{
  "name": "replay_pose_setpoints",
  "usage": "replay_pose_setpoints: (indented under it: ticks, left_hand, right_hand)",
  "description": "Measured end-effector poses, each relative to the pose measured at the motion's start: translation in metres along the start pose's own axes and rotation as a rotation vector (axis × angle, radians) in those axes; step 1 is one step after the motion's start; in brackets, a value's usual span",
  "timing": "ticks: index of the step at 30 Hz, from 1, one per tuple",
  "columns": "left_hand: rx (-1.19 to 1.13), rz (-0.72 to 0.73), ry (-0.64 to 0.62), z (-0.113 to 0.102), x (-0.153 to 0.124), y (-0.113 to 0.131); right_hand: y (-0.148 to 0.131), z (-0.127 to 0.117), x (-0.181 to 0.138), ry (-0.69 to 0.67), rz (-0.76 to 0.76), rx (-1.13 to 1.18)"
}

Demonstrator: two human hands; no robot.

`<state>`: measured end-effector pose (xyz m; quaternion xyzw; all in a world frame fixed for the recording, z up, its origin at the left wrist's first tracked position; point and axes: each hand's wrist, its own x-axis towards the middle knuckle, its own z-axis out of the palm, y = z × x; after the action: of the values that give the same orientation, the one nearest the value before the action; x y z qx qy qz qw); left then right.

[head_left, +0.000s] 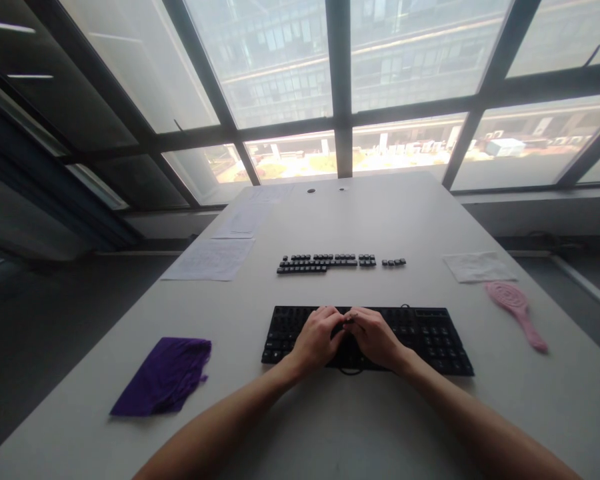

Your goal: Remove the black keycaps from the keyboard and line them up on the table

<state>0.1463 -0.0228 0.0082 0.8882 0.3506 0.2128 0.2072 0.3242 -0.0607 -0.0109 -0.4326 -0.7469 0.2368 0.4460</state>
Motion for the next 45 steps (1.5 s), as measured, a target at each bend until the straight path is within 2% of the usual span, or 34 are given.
replay_pose_setpoints:
  ticks: [4,7,10,15,19,23,27,31,35,40,45]
  left_hand:
    - [-0.016,0.008,0.013,-0.001,0.0,0.003]
    - [-0.059,0.014,0.038,-0.002,-0.001,0.005]
    - [-0.102,0.021,0.061,-0.001,-0.004,0.002]
    - [-0.145,0.027,0.174,0.004,-0.007,-0.006]
    - [-0.066,0.128,0.156,0.005,-0.006,-0.006]
    - [0.018,0.162,0.136,0.005,-0.007,-0.003]
    - [-0.059,0.165,0.176,-0.003,-0.004,0.001]
    - [-0.073,0.062,0.197,-0.024,0.018,-0.009]
    - [0.083,0.001,0.197,-0.036,0.055,-0.042]
    - [0.227,0.029,0.047,-0.029,0.089,-0.077]
    - [0.336,0.111,0.075,-0.023,0.107,-0.087]
  right_hand:
    - [0.002,-0.001,0.002,0.116,0.137,0.121]
    - [0.004,-0.001,0.002,0.18,0.178,0.129]
    - [0.003,-0.002,0.001,0.189,0.186,0.123]
    - [0.0,-0.002,0.003,0.227,0.277,0.128]
    - [0.0,-0.002,0.005,0.197,0.301,0.151]
    - [0.0,-0.002,0.007,0.182,0.319,0.168]
    - [0.0,-0.003,0.007,0.206,0.327,0.175]
    - [0.0,-0.003,0.007,0.226,0.349,0.192]
    - [0.002,-0.001,0.007,0.207,0.337,0.19]
    - [0.003,-0.001,0.007,0.205,0.334,0.192]
    - [0.003,-0.001,0.007,0.198,0.329,0.194]
